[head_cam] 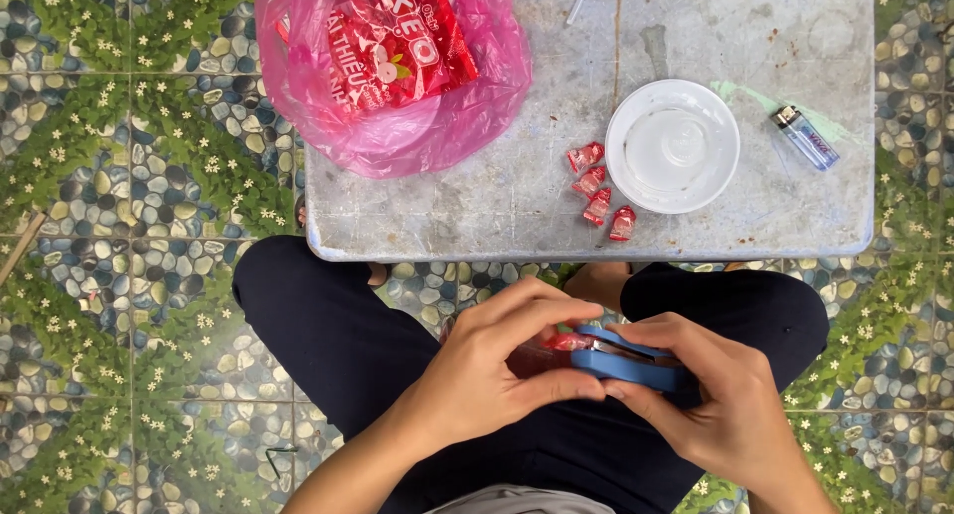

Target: Stapling the wrappers of individual candies using a handheld stapler and placing them on a plate.

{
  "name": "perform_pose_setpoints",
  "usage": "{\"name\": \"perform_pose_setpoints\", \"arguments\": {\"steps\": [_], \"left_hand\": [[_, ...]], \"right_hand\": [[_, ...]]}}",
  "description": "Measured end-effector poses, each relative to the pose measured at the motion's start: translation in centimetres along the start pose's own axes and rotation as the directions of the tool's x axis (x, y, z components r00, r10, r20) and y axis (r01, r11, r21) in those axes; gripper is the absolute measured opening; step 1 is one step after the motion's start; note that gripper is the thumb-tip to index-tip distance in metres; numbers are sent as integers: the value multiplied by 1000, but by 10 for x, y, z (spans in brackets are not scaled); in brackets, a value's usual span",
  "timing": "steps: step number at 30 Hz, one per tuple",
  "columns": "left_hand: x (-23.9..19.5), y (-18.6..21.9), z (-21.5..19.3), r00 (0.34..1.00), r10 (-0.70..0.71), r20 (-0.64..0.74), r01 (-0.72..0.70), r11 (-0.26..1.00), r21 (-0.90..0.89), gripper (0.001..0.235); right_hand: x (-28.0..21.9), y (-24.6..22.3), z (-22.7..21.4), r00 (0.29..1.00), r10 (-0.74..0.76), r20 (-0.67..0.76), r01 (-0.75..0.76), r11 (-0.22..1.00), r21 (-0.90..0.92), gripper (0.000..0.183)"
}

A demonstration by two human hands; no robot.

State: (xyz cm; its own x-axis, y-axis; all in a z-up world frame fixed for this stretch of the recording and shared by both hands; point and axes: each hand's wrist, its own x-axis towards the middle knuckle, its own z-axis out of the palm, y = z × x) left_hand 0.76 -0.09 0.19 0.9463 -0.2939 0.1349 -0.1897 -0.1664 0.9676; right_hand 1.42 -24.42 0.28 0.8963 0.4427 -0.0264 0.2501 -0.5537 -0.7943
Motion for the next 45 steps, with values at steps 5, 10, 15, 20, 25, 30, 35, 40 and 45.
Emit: {"name": "perform_pose_setpoints", "arguments": {"steps": [5, 10, 15, 20, 25, 30, 35, 40, 45], "left_hand": [[4, -6, 1, 993, 119, 24, -120, 993, 3, 32], [9, -12, 7, 966, 257, 36, -259, 965, 39, 22], [10, -10, 9, 989, 147, 10, -147, 989, -14, 22], [8, -9, -4, 996, 91, 11, -89, 990, -113, 30], [4, -8, -7, 993, 114, -24, -116, 985, -131, 16], [2, -7, -5, 992, 82, -91, -96, 982, -160, 12], [0, -7, -4, 982, 37, -184, -69, 982, -175, 13], [-10, -18, 16, 906, -215, -365, -27, 830, -557, 19], [-5, -24, 29, 749, -404, -525, -203, 616, -762, 18]], "right_hand": [[6, -10, -2, 997, -71, -8, 71, 997, -25, 40], [12, -8, 1, 993, -115, -2, 115, 992, -48, 38], [10, -2, 5, 995, -93, -41, 91, 994, -59, 33], [5, 0, 5, 989, -116, -88, 113, 993, -46, 37], [5, -8, 2, 985, -145, -95, 138, 987, -78, 50], [4, -9, 2, 987, -144, -76, 140, 989, -52, 56], [6, -5, 2, 989, -122, -82, 124, 992, 18, 56], [8, 40, 22, 982, 18, -186, 71, 885, 460, 51], [20, 67, 48, 907, 240, -345, 50, 752, 657, 44]]}}
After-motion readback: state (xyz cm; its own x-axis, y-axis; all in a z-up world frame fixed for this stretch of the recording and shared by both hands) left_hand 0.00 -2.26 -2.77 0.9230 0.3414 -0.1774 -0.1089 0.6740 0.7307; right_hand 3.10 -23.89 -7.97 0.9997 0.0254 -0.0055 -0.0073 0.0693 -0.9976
